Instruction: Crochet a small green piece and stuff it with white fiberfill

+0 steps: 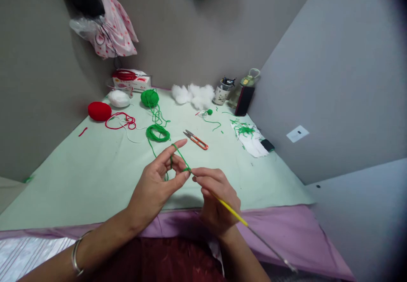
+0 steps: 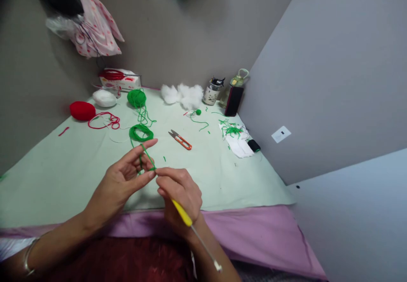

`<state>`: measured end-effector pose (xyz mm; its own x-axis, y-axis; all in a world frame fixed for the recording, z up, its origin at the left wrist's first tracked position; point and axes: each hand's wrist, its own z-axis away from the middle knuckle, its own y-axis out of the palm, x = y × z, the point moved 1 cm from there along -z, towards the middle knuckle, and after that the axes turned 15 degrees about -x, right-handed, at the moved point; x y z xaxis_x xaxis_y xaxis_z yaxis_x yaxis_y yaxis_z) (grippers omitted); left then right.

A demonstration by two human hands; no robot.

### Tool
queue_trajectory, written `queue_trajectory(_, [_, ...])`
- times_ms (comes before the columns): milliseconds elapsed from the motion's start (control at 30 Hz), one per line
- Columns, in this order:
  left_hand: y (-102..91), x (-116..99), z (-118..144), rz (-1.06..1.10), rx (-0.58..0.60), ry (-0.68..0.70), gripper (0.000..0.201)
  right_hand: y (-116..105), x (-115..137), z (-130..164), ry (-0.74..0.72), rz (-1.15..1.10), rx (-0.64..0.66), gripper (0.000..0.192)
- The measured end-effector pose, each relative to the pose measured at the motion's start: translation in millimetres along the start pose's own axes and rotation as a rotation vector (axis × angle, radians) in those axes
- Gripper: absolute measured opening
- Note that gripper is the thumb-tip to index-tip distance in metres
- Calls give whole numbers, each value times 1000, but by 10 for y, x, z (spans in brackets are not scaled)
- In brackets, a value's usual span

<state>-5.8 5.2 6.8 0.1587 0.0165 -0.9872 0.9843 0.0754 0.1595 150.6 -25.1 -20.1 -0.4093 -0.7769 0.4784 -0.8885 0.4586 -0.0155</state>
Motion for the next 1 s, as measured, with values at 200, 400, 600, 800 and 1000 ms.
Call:
queue_trajectory(200, [-17, 14, -18, -19, 24, 22, 59, -20, -25, -9, 39, -32, -2, 24])
queue_trajectory(400, [-50, 25, -34, -16, 38, 8, 61, -29, -25, -1, 53, -30, 16, 24])
queue_trajectory(600, [-65, 41, -38, -70, 14, 68, 57, -14, -26, 20, 29, 14, 21, 25])
queue_trajectory(800, [-34, 39, 4, -118, -104, 164, 48, 13, -16, 71, -16, 37, 37, 30])
queue_trajectory(1000, [-28, 19, 4, -174, -160, 241, 49, 34, -50, 141, -188, 240, 62, 45])
